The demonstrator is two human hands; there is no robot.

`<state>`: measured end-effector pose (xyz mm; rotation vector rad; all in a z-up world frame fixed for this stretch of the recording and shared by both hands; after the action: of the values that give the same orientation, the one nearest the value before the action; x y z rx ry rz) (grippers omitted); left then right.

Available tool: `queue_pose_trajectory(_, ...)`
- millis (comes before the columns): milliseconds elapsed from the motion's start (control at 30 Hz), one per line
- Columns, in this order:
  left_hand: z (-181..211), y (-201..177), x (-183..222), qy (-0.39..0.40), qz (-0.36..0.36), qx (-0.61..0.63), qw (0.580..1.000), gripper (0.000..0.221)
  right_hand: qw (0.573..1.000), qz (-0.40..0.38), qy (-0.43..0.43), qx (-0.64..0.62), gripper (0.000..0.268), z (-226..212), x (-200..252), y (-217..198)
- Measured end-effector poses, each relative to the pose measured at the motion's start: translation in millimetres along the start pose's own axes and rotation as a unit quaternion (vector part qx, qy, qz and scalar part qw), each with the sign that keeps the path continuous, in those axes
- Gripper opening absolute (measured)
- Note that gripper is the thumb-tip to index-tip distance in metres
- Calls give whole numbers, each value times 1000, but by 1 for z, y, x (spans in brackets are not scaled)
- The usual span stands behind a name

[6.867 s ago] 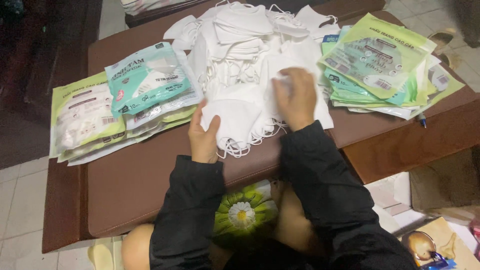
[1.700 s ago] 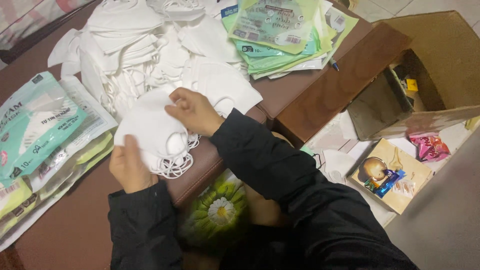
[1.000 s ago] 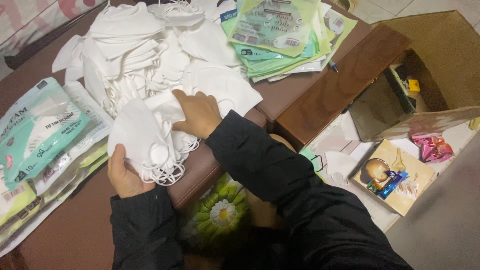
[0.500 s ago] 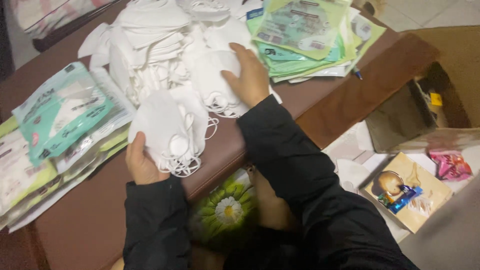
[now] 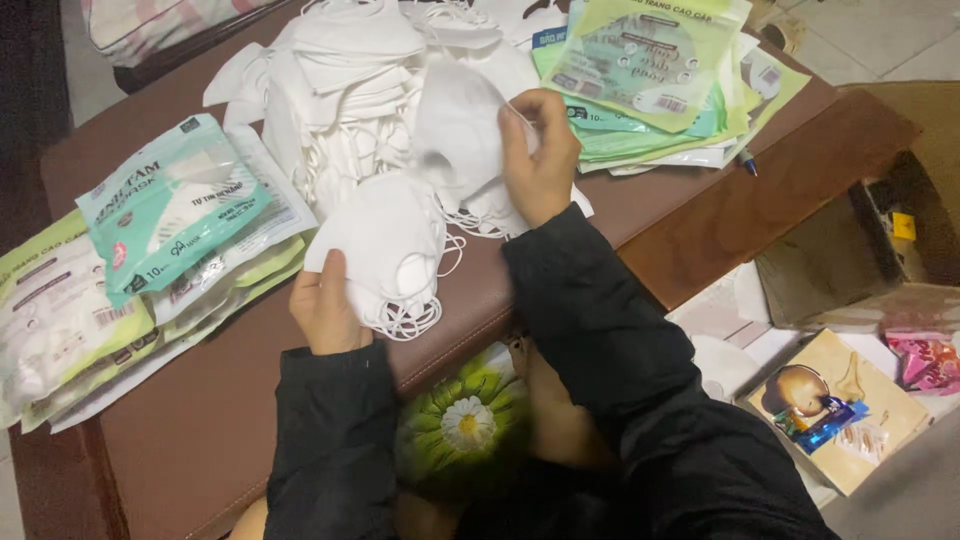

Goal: Sorting and stacking white face masks on a low table.

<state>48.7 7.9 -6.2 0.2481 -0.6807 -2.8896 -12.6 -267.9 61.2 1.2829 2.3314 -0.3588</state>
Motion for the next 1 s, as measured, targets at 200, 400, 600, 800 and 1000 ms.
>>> queue_pose_trajectory(200,-10,-7,-8,45,-73,-32,996,28,965,-197,122,-120,15,57,8,34)
queue_pose_trajectory(400,-9,-3,5,47,-83,-38,995,25,931,-329,133,-83,18,28,59,69)
queue_pose_trajectory(600,0,1,4,57,-78,-37,995,24,978,-154,23,143,15,36,28,42)
queue_pose_trajectory(800,-4,1,7,61,-78,-23,995,27,889,-128,84,431,57,47,-2,3)
queue_pose_trajectory(1000,0,3,7,66,-118,-48,990,27,896,-93,73,428,41,74,-3,4)
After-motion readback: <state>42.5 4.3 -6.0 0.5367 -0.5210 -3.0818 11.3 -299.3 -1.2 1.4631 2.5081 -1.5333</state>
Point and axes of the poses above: each hand's wrist, its own x-axis away from the middle knuckle, its own y-axis out of the palm, z = x × y, the point moved 4 cm from there along -x, towards the middle knuckle, and after that the axes turned 15 degrees about y, right-handed, at the moved point
